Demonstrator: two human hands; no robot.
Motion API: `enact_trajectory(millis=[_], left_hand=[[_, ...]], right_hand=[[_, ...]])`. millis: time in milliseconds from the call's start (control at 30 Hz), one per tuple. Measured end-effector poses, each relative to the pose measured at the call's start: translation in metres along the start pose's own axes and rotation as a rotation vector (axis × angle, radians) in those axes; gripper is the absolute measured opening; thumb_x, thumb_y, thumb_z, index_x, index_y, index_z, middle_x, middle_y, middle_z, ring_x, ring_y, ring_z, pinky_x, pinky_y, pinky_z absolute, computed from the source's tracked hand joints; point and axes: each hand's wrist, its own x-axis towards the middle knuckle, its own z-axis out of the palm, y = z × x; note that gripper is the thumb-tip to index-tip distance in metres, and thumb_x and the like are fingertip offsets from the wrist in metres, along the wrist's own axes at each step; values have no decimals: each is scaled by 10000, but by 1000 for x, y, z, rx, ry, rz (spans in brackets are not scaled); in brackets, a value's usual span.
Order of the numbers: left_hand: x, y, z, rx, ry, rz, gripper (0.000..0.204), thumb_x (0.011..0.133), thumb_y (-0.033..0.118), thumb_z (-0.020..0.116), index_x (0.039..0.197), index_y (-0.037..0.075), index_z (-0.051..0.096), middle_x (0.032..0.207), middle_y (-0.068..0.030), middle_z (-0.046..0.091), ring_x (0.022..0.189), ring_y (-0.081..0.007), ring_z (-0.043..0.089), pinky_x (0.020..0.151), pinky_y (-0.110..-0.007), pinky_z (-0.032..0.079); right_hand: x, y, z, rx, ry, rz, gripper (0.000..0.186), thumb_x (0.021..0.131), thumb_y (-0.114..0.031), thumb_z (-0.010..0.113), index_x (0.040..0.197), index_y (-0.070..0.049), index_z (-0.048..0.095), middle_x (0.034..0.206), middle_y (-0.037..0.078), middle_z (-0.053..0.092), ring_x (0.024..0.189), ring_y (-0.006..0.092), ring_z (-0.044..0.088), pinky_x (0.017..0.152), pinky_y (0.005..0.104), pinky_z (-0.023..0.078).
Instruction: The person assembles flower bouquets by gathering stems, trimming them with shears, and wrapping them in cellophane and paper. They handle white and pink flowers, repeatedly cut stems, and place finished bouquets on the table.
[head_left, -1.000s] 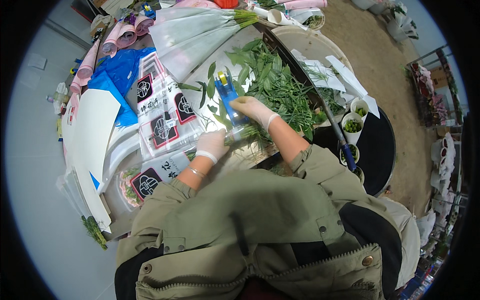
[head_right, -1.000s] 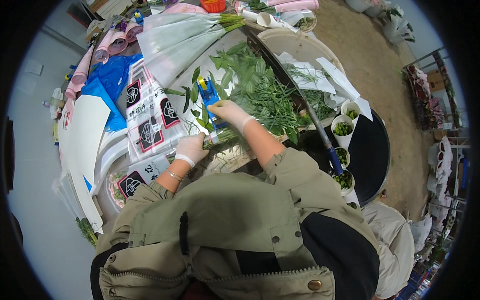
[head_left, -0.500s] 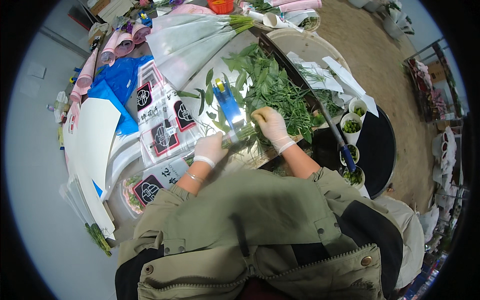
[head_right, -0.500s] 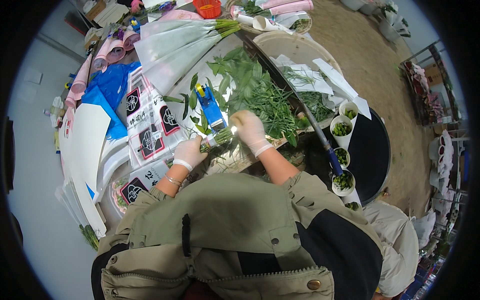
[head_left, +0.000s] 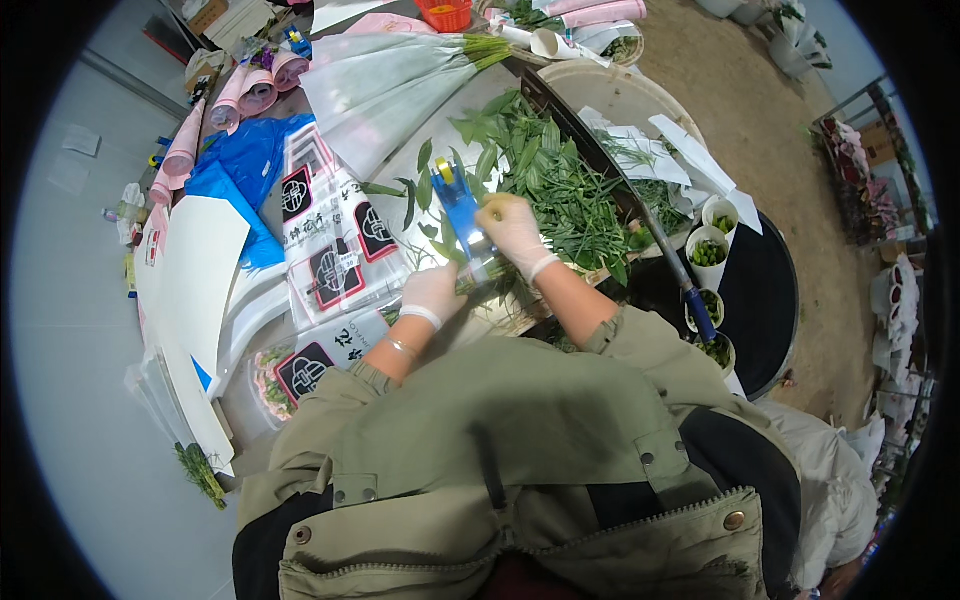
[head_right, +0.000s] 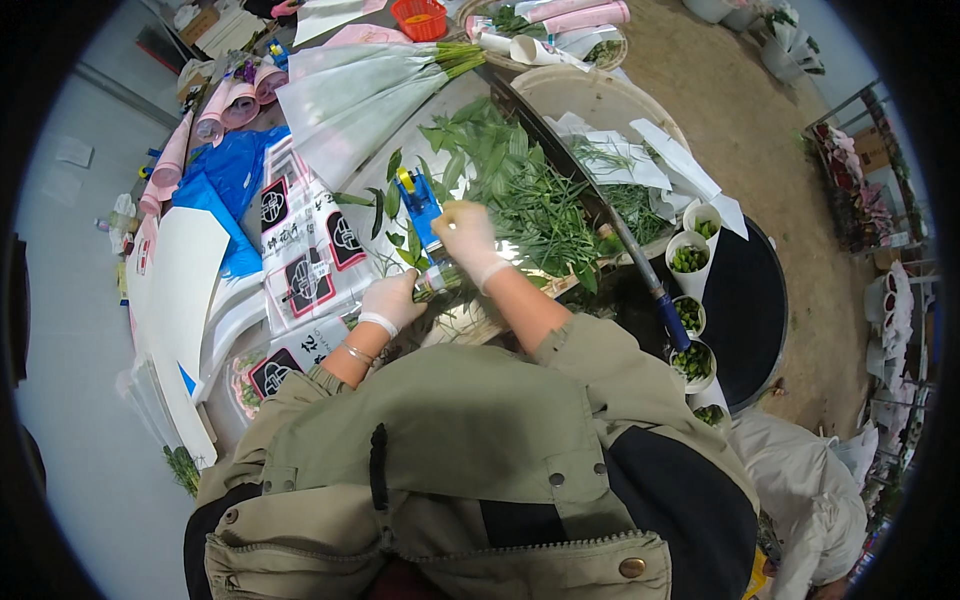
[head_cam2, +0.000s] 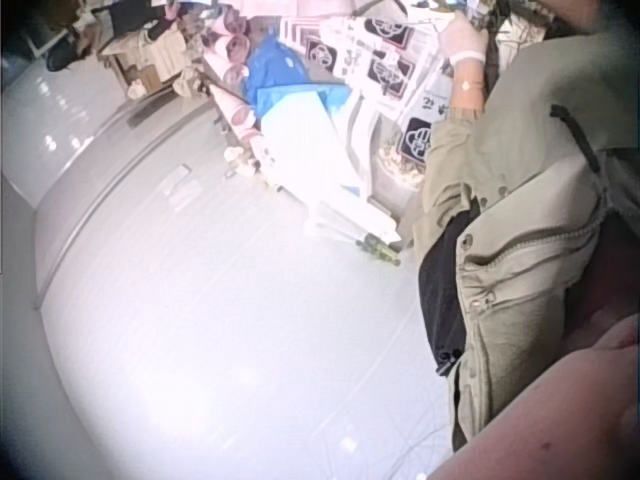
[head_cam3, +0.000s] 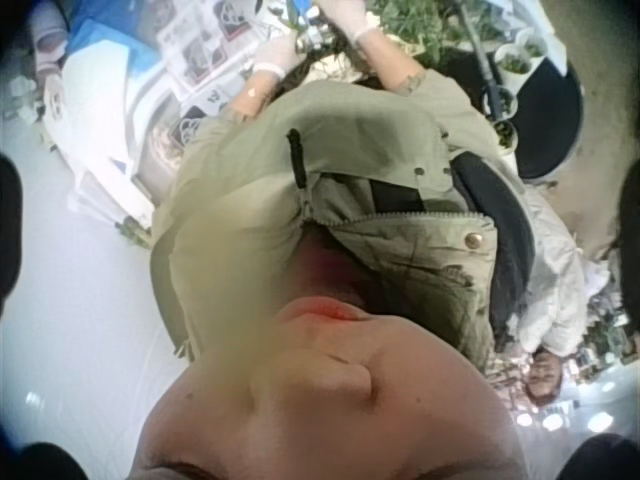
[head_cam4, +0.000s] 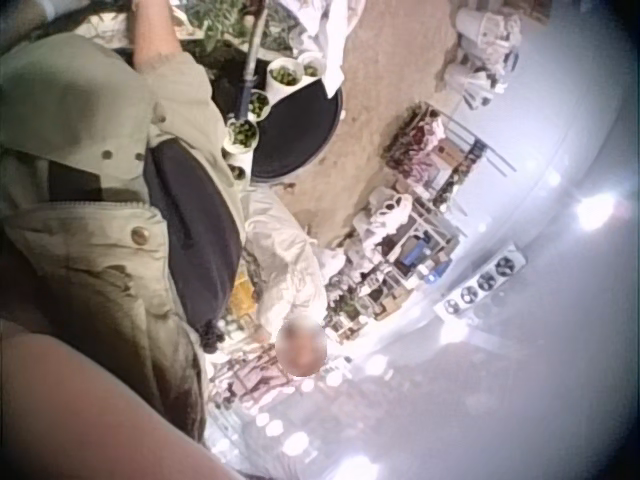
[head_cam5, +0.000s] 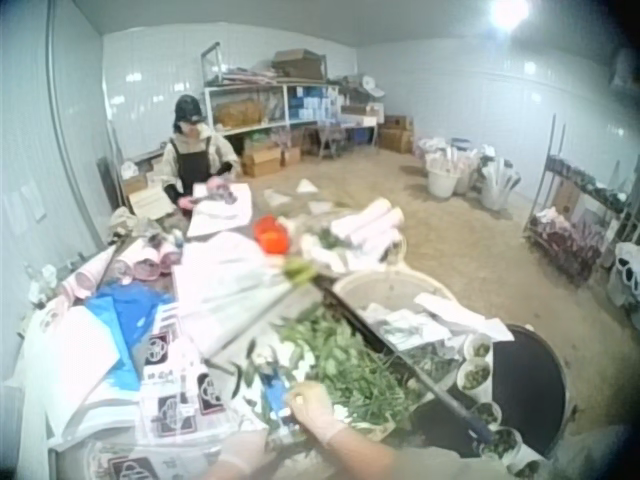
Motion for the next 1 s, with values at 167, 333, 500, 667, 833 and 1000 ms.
enact_trajectory(millis=[167,333,500,667,833,1000], left_hand=[[3,1,-8,-24,-3,-4,349,745,301,717,1008,95,618,826,-157,690,793,-339,679,724,-439,540],[-4,8,-21,-106,2,48,417,724,331,708,1056,94,621,846,-166,687,813,-352,669,727,-452,534],[-20,7,-48,-179,-30,20,452,699,355,700,1064,96,638,877,-183,684,836,-368,658,745,-456,530],[-41,17,-55,-206,-89,102,401,728,374,686,1026,111,636,882,-173,682,840,-362,659,748,-449,527],[-44,21,-45,-204,-45,87,430,708,367,701,1048,113,636,837,-183,677,814,-371,656,730,-462,522],[-35,22,-38,-187,-50,97,412,719,363,702,1031,105,628,860,-176,680,823,-364,659,734,-457,524]], right_hand=[[-75,-36,-30,153,33,-95,193,823,-188,661,798,3,666,787,131,664,719,268,623,701,386,487],[-122,-8,2,289,-222,342,206,845,-207,675,935,-22,691,812,136,669,749,248,636,748,373,505],[-82,13,21,165,36,-49,525,775,-157,723,1265,-75,554,1027,142,624,944,284,609,873,361,494],[-57,-5,-5,-3,-13,-391,645,719,-95,752,1320,-105,519,937,103,575,853,294,547,790,370,469],[-64,23,10,222,-41,-318,396,740,-68,722,1126,-90,637,964,115,609,871,295,581,802,366,483],[-68,65,37,301,33,-259,270,795,1,657,1056,-69,654,966,96,628,912,258,615,821,339,488]])
